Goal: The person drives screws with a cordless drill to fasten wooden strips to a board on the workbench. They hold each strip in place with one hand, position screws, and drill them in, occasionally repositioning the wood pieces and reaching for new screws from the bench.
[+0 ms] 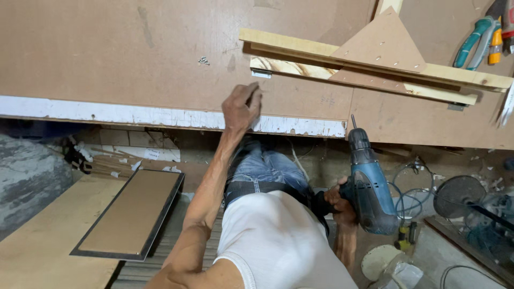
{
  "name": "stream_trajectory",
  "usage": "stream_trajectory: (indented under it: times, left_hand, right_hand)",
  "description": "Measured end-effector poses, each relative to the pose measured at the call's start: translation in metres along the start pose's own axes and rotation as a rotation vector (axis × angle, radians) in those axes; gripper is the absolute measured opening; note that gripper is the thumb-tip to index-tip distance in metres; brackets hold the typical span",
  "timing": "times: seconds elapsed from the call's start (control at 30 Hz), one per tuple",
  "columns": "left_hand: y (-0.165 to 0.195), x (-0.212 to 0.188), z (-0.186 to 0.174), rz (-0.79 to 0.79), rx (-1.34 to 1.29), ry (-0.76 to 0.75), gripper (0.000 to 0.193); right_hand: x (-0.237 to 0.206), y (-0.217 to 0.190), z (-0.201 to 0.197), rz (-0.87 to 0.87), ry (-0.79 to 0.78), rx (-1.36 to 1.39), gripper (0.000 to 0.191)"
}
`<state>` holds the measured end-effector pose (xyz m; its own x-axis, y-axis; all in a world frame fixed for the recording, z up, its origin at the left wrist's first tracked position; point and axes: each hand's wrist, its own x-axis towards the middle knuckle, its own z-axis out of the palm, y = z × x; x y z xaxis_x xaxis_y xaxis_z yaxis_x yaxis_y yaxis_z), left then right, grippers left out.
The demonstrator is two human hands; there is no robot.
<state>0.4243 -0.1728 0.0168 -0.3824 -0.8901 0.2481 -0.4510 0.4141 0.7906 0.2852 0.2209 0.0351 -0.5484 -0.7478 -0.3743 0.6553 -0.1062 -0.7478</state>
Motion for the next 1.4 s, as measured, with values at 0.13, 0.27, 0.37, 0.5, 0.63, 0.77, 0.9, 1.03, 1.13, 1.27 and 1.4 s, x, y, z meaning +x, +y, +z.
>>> stream_trajectory:
  times: [0.13, 0.27, 0.37, 0.5, 0.63, 0.77, 0.9, 1.03, 1.13, 1.27, 1.4]
  left_hand:
    - [-0.037, 0.012, -0.043, -0.037, 0.139, 0.227, 0.019]
    - [-0.063, 0.038, -0.067, 0.037, 0.167, 0.157, 0.032]
    - [-0.070, 0.053, -0.074, 0.182, 0.266, 0.050, 0.028]
    - [-0.074, 0.069, -0.082, 0.199, 0.240, -0.071, 0.015]
    - [-0.075, 0.081, -0.094, 0.283, 0.157, -0.161, 0.009]
    - [-0.078, 0.093, -0.108, -0.275, -0.338, -0.253, 0.009]
    - [-0.093, 0.108, -0.118, -0.559, -0.896, -0.447, 0.015]
    - [-0.101, 0.109, -0.111, -0.673, -1.342, -0.607, 0.016]
    - [-0.100, 0.109, -0.102, -0.732, -1.519, -0.711, 0.014]
    - [-0.089, 0.108, -0.097, -0.750, -1.587, -0.850, 0.014]
    - [-0.069, 0.103, -0.097, -0.733, -1.626, -0.969, 0.014]
  right_hand:
    - [0.001, -0.021, 0.023, -0.048, -0.095, -0.153, 0.052]
    - [0.001, -0.025, 0.041, -0.028, -0.097, -0.176, 0.052]
    - [0.001, -0.012, 0.036, -0.040, -0.105, -0.147, 0.049]
    - [0.008, 0.012, 0.016, 0.207, -0.074, 0.154, 0.049]
    - [0.011, 0.053, 0.050, 0.544, -0.233, 0.913, 0.048]
    - [0.013, 0.069, 0.145, 0.304, -0.156, 0.355, 0.048]
    - [0.030, 0.049, 0.235, 0.254, -0.224, -0.249, 0.048]
    - [0.044, 0.032, 0.294, 0.293, -0.309, -0.580, 0.048]
    - [0.042, 0.033, 0.320, 0.242, -0.256, -0.613, 0.048]
    - [0.029, 0.050, 0.336, 0.104, -0.103, -0.524, 0.049]
    - [0.015, 0.067, 0.334, 0.003, -0.021, -0.436, 0.049]
